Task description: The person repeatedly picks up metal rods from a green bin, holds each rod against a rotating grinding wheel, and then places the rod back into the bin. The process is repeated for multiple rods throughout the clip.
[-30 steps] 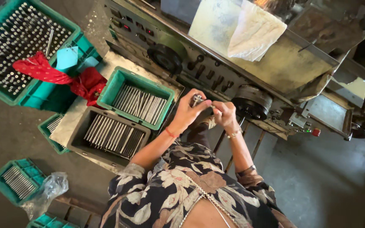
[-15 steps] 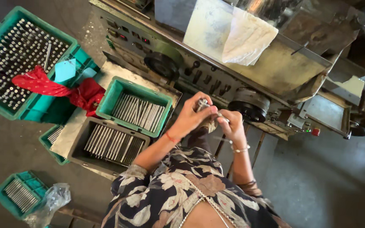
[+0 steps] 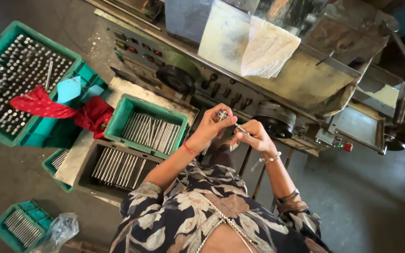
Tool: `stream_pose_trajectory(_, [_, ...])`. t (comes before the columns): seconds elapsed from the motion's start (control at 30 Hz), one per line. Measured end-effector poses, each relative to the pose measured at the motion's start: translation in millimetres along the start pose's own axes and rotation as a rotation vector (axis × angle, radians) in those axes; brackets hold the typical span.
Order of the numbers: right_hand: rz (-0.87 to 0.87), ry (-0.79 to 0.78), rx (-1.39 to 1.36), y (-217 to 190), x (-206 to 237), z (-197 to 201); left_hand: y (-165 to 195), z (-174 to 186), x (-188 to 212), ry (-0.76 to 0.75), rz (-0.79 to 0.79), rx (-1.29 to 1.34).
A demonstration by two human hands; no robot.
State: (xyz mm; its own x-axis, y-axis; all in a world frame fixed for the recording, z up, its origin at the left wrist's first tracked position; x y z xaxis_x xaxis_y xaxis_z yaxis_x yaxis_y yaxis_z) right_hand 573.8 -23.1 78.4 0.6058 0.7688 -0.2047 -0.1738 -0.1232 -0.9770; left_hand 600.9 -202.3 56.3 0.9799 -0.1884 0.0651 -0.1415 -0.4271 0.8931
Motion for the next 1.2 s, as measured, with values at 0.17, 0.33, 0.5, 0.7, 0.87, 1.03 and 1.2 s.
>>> stream_pose_trajectory(0.17, [-0.023, 0.150, -0.113, 36.9, 0.2, 16.6, -8.5, -0.9, -31.1, 0.027, 0.028, -0.117])
stream_pose_trajectory(0.33, [0.101, 0.136, -0.136, 34.0, -8.5, 62.8, -7.3, -16.5, -81.8, -0.056, -0.109, -0.167])
stream_pose_trajectory(0.5, [-0.022, 0.132, 0.062, 21.1, -18.0, 150.4, -6.3, -41.6, -168.6, -0.182, -0.025, -0.140])
stream_pose_trajectory(0.7, [0.033, 0.589, 0.922, 33.7, -9.4, 260.3, -39.6, -81.1, -312.5, -0.291, 0.466, 0.028])
stream_pose_trajectory(0.87, [0.035, 0.613, 1.282, 32.9, 56.3, 399.6, -65.5, -116.3, -438.7, -0.368, 0.448, 0.181])
stream_pose_trajectory(1.03, [-0.235, 1.261, 1.321, -0.8, 172.3, 590.4, -62.2, -126.7, -588.2, -0.086, 0.195, 0.128])
stream_pose_trajectory(1.2, [-0.595, 1.206, 1.654, 0.4, 230.8, 660.1, -44.0, -118.6, -675.8, 0.457, 0.247, 0.150])
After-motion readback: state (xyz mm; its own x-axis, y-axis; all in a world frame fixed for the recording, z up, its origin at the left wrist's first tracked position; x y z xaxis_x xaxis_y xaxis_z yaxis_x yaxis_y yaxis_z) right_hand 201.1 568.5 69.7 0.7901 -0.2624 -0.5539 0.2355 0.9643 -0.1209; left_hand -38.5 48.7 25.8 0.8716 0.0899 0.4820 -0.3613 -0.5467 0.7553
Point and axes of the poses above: each hand's wrist, its own x-axis away from the middle knuckle, its own z-axis out of the back of the hand, y = z × x, the point moved 3 cm from there along -x, towards the middle knuckle, and after that the axes turned 6 degrees about -x, right-handed, at the moved point
